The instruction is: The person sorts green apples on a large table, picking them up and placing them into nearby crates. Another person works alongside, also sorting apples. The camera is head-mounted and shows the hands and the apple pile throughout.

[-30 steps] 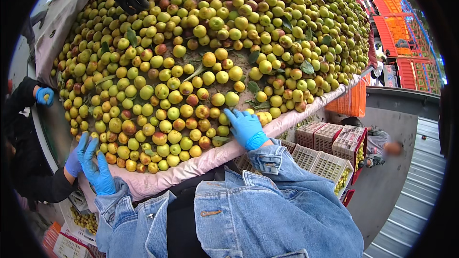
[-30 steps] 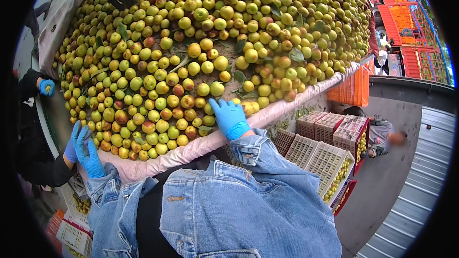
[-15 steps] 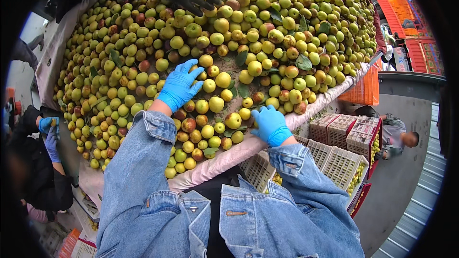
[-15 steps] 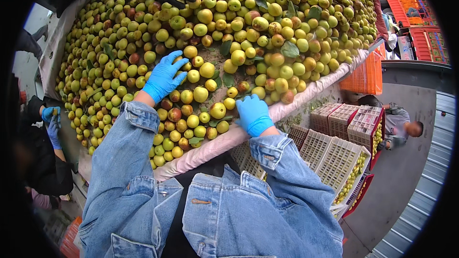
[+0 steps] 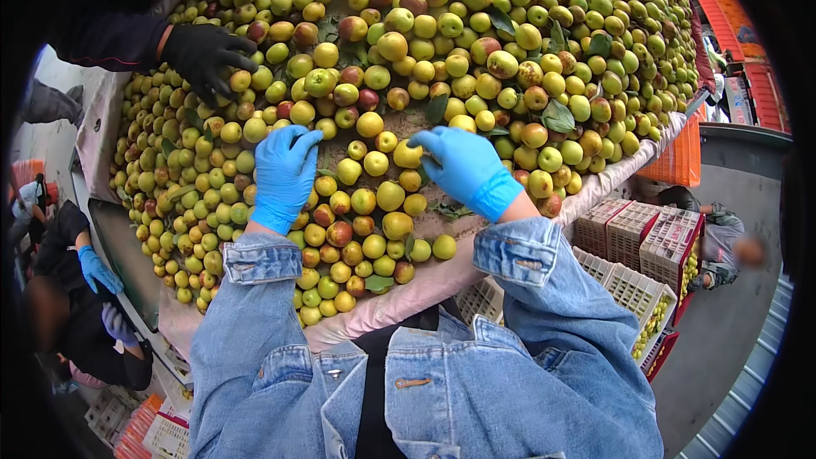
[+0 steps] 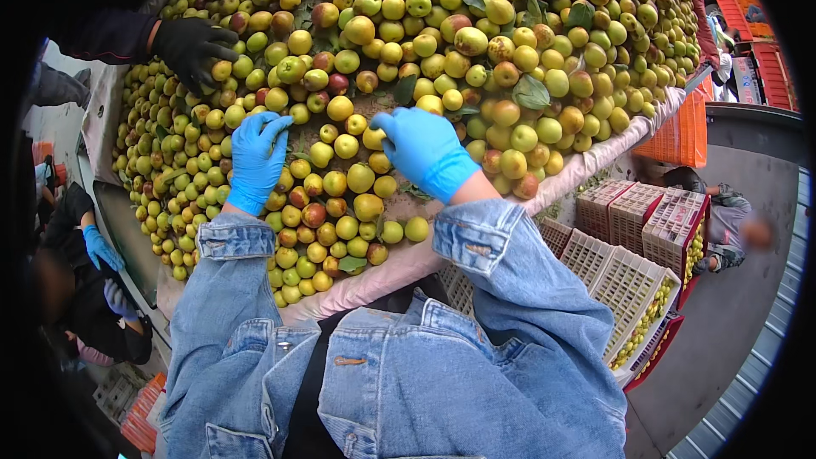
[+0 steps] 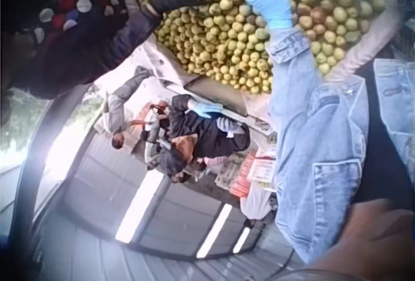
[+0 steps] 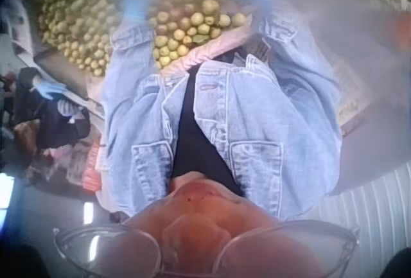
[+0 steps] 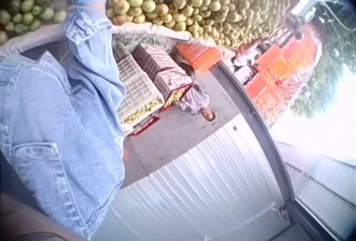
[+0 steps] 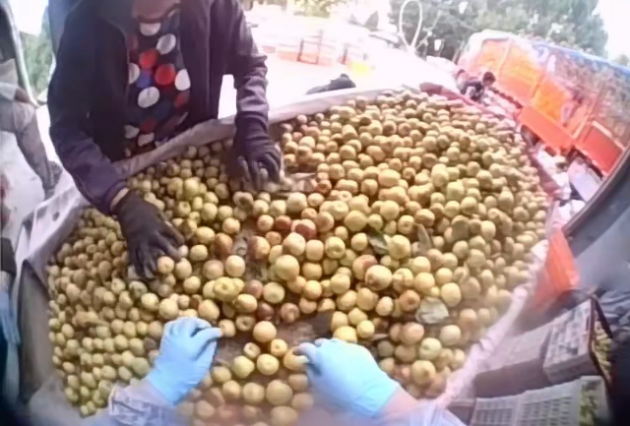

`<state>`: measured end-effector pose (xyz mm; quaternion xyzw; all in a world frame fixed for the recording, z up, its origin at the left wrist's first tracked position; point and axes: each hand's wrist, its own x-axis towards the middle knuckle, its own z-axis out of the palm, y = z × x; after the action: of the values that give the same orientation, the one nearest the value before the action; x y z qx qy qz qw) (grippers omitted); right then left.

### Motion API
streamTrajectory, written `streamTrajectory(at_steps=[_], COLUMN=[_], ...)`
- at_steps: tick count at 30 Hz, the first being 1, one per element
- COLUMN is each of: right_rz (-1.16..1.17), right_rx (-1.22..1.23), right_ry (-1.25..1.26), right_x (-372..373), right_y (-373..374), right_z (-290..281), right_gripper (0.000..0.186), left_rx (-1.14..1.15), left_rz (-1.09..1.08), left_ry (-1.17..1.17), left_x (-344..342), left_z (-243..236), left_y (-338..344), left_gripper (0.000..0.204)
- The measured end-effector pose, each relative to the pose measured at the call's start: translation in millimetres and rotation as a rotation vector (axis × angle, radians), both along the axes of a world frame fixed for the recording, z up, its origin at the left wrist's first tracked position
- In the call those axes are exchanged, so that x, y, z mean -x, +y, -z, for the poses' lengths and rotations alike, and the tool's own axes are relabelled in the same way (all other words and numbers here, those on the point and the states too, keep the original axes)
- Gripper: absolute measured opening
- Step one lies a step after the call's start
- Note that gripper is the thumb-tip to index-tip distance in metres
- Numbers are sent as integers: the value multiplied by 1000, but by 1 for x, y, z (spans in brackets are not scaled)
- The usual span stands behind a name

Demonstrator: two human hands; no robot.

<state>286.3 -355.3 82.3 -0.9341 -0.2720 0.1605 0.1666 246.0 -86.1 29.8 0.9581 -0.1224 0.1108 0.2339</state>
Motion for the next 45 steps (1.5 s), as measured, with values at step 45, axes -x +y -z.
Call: streamTrajectory(at_steps=[45], right_rz=[650], right_rx=[-1478], right_ry=[1618], right_x=[-1], right_y=[61], right_z=[28], right_gripper=[44], left_rx=[622], left_rz=[-37], left_ry=[706], left_x=[91], left_z=[3], left_y=[-4], left_gripper=[22])
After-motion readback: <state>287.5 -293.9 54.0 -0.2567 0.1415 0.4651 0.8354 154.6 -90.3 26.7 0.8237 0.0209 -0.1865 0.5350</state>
